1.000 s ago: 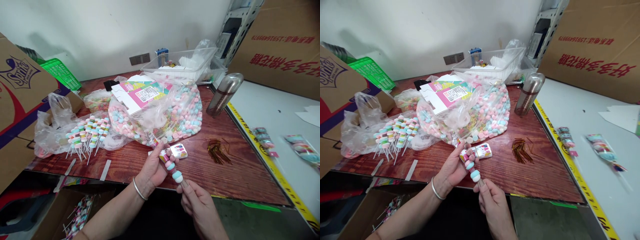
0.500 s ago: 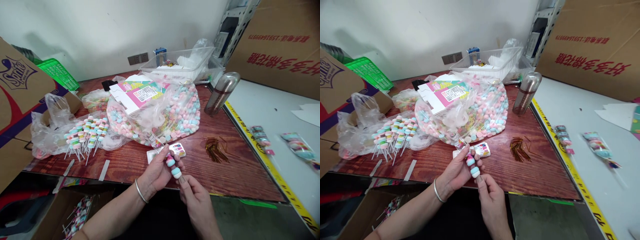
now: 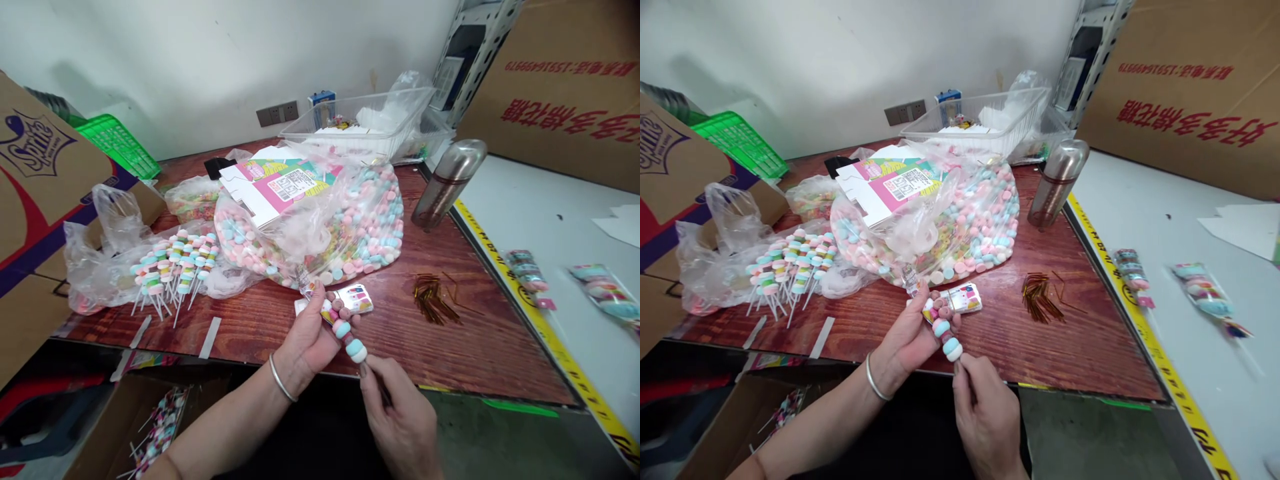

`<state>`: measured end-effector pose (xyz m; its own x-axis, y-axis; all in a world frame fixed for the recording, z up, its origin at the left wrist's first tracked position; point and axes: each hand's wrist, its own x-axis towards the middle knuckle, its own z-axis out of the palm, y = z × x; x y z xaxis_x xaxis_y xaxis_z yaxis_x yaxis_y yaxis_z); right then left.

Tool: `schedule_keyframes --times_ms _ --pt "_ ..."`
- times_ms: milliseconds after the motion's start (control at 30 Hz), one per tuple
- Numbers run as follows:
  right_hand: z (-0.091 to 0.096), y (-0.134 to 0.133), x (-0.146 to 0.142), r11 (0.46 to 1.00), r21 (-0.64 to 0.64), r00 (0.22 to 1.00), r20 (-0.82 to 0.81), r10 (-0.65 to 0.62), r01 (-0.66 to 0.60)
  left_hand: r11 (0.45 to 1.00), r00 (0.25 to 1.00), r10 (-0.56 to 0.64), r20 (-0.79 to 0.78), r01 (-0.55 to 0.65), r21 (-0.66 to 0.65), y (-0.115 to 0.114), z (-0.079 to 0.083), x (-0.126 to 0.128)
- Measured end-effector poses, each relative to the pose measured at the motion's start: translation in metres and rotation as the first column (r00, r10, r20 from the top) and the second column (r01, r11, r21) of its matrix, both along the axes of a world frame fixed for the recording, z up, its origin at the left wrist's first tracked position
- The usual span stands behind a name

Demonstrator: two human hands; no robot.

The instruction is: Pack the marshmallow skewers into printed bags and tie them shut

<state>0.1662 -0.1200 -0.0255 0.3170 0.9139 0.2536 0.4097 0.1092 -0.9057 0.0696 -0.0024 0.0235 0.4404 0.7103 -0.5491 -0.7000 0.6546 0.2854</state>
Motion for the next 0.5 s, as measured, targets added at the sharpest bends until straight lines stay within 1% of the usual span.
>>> schedule_keyframes --times_ms 33,67,100,133,167,200,233,267,300,333,367,400,433,467,500 --pt "-0.002 -0.001 0.0 0.995 0.093 0.981 0.19 -0.049 0.032 1.0 1.0 0.012 -0.017 -0.012 -0.001 -0.002 -0.001 0.002" --pt "-0.004 -0.002 0.0 0.985 0.166 0.94 0.327 -0.101 0.048 1.0 0.999 0.021 -0.032 -0.021 0.003 -0.003 -0.002 0.004" --pt "-0.005 -0.002 0.0 0.977 0.203 0.902 0.408 -0.139 0.059 1.0 0.999 0.024 -0.041 -0.024 0.008 -0.005 -0.003 0.005" --pt "-0.005 -0.002 0.0 0.977 0.203 0.888 0.436 -0.15 0.065 1.0 0.999 0.02 -0.048 -0.02 0.013 -0.005 -0.004 0.006" --pt "-0.004 -0.002 -0.001 0.984 0.166 0.903 0.409 -0.131 0.068 1.0 0.999 0.012 -0.051 -0.011 0.017 -0.005 -0.005 0.006" --pt "-0.003 -0.002 -0.002 0.993 0.098 0.94 0.328 -0.093 0.063 1.0 0.999 -0.003 -0.051 0.004 0.023 -0.005 -0.005 0.005" --pt "-0.001 -0.001 -0.002 0.999 0.005 0.98 0.195 -0.043 0.043 0.999 0.999 -0.021 -0.047 0.023 0.034 -0.005 -0.006 0.004" --pt "0.0 0.0 -0.002 0.995 -0.099 1.0 0.014 0.001 0.0 0.998 0.998 -0.045 -0.038 0.047 0.047 -0.004 -0.006 0.002" --pt "0.002 0.001 -0.001 0.978 -0.196 0.98 -0.195 0.029 -0.068 0.995 0.997 -0.073 -0.024 0.075 0.061 -0.003 -0.007 0.0" --pt "0.003 0.001 -0.001 0.951 -0.267 0.916 -0.4 0.036 -0.154 0.992 0.995 -0.103 -0.008 0.103 0.073 -0.003 -0.007 -0.001" --pt "0.004 0.002 0.0 0.922 -0.305 0.821 -0.57 0.024 -0.239 0.988 0.991 -0.131 0.006 0.13 0.086 -0.002 -0.008 -0.003" --pt "0.005 0.003 0.001 0.896 -0.316 0.72 -0.694 0.006 -0.312 0.983 0.988 -0.156 0.016 0.154 0.099 -0.002 -0.008 -0.004" --pt "0.006 0.003 0.001 0.877 -0.313 0.631 -0.776 -0.016 -0.363 0.979 0.984 -0.175 0.025 0.171 0.111 -0.002 -0.009 -0.005" --pt "0.006 0.003 0.002 0.865 -0.31 0.563 -0.826 -0.038 -0.395 0.975 0.981 -0.189 0.031 0.184 0.125 -0.003 -0.01 -0.005" --pt "0.007 0.003 0.002 0.855 -0.308 0.516 -0.855 -0.057 -0.416 0.971 0.979 -0.201 0.037 0.194 0.138 -0.003 -0.01 -0.006"
